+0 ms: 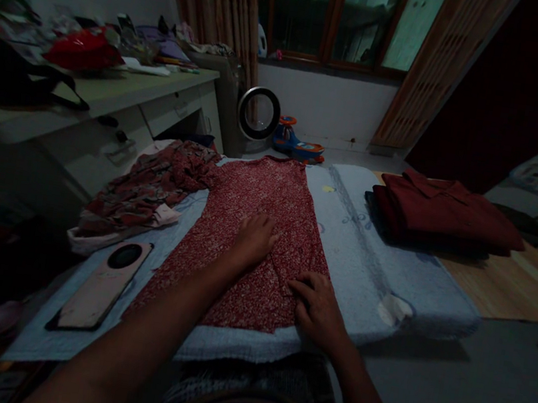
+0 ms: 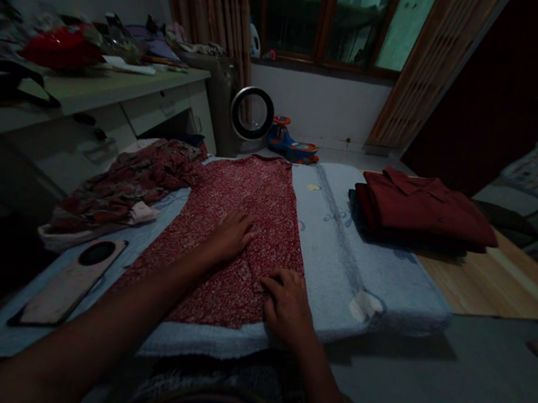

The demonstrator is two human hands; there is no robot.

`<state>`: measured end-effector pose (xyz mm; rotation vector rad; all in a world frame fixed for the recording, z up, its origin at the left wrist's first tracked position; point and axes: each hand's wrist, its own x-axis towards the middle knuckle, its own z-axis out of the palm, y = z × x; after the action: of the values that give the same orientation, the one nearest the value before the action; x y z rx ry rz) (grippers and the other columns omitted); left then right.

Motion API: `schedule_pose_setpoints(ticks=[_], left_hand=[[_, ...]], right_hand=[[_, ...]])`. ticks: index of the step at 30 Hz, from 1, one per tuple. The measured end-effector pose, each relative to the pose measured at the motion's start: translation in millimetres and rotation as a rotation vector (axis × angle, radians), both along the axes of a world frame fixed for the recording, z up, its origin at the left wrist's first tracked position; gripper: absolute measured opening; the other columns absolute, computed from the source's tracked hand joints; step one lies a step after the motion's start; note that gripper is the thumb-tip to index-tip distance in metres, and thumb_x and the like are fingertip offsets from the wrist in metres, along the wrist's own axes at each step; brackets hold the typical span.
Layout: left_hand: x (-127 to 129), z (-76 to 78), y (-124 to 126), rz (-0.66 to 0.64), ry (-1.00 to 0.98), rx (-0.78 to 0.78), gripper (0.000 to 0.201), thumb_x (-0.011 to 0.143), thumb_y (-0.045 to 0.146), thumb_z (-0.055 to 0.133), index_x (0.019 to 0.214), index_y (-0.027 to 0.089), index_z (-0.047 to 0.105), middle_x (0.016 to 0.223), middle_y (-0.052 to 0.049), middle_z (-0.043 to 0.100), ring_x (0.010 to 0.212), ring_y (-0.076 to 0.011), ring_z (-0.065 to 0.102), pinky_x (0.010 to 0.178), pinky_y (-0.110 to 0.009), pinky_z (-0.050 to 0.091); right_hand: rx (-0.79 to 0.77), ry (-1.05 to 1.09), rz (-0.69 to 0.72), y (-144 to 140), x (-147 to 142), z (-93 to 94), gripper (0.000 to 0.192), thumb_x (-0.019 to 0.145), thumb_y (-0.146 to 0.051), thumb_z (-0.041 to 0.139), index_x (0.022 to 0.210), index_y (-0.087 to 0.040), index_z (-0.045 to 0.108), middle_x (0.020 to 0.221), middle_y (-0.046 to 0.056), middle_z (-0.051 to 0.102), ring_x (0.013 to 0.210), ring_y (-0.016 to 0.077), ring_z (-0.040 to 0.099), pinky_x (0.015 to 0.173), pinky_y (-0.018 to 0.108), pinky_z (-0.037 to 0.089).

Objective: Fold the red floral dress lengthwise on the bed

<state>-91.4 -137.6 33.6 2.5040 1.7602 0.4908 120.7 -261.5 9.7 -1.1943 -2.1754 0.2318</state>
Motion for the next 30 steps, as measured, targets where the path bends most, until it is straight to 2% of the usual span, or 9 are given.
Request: schedule_pose_setpoints(ticks=[3,6,13,19,24,28,30], left_hand=[[3.8,0.1,-21.6,-0.107,0.005,-0.025,0.039,0.095,0.039,0.053,0.130,0.022,0.051,0.141,-0.011,0.052,0.133,-0.0281,0.044,0.113,-0.047,0.031],[2.5,-6.3,-27.7,-0.098,0.039,-0.036,0.043,0.095,0.040,0.053,0.134,0.021,0.049,0.146,-0.012,0.048,0.136,-0.0297,0.042,0.113,-0.049,0.031],[-3.6,-16.8,-3.0,0.010,0.050,-0.046,0.040,0.097,0.042,0.050,0.132,0.023,0.051,0.143,-0.012,0.051,0.132,-0.0300,0.046,0.111,-0.050,0.034],[-6.3,-10.7,12.6,0.009,0.018,-0.097,0.039,0.098,0.042,0.045,0.132,0.024,0.053,0.141,-0.013,0.053,0.131,-0.0321,0.047,0.109,-0.056,0.033],[2.3,-1.0,2.3,0.096,0.045,-0.019,0.034,0.094,0.033,0.053,0.126,0.021,0.056,0.136,-0.015,0.056,0.131,-0.0348,0.045,0.112,-0.060,0.027],[18.3,2.4,-22.6,-0.084,0.014,0.013,0.032,0.096,0.024,0.046,0.127,0.021,0.054,0.142,-0.012,0.053,0.139,-0.0288,0.039,0.118,-0.053,0.023],[25.5,0.2,-34.1,-0.155,0.010,-0.017,0.036,0.098,0.024,0.044,0.133,0.018,0.051,0.146,-0.012,0.051,0.142,-0.0280,0.037,0.120,-0.051,0.022]], right_hand=[[-0.006,-0.002,0.000,-0.1,0.0,-0.4,0.047,0.077,-0.004,0.053,0.118,-0.022,0.067,0.115,0.010,0.059,0.108,0.0271,0.051,0.095,0.048,0.046],[-0.008,0.004,-0.001,-0.3,0.0,-0.8,0.047,0.076,-0.004,0.054,0.118,-0.021,0.067,0.115,0.010,0.060,0.109,0.0271,0.051,0.096,0.049,0.046],[-0.007,0.004,-0.001,0.1,0.9,-2.4,0.050,0.076,-0.004,0.053,0.121,-0.023,0.067,0.115,0.010,0.059,0.108,0.0266,0.052,0.095,0.049,0.047],[0.009,0.002,0.002,0.8,1.1,-3.0,0.046,0.078,-0.005,0.053,0.119,-0.022,0.067,0.114,0.010,0.059,0.107,0.0267,0.053,0.094,0.049,0.047],[-0.014,-0.006,-0.008,-3.0,-1.0,4.5,0.043,0.079,-0.006,0.052,0.117,-0.021,0.067,0.115,0.011,0.061,0.109,0.0269,0.054,0.096,0.049,0.046],[-0.132,-0.026,0.060,-1.7,3.3,26.3,0.037,0.083,-0.007,0.052,0.114,-0.019,0.067,0.116,0.010,0.066,0.108,0.0244,0.058,0.097,0.045,0.047],[-0.195,-0.021,0.094,7.2,6.8,38.1,0.034,0.085,-0.006,0.050,0.110,-0.021,0.067,0.107,0.006,0.070,0.099,0.0207,0.062,0.093,0.039,0.049]])
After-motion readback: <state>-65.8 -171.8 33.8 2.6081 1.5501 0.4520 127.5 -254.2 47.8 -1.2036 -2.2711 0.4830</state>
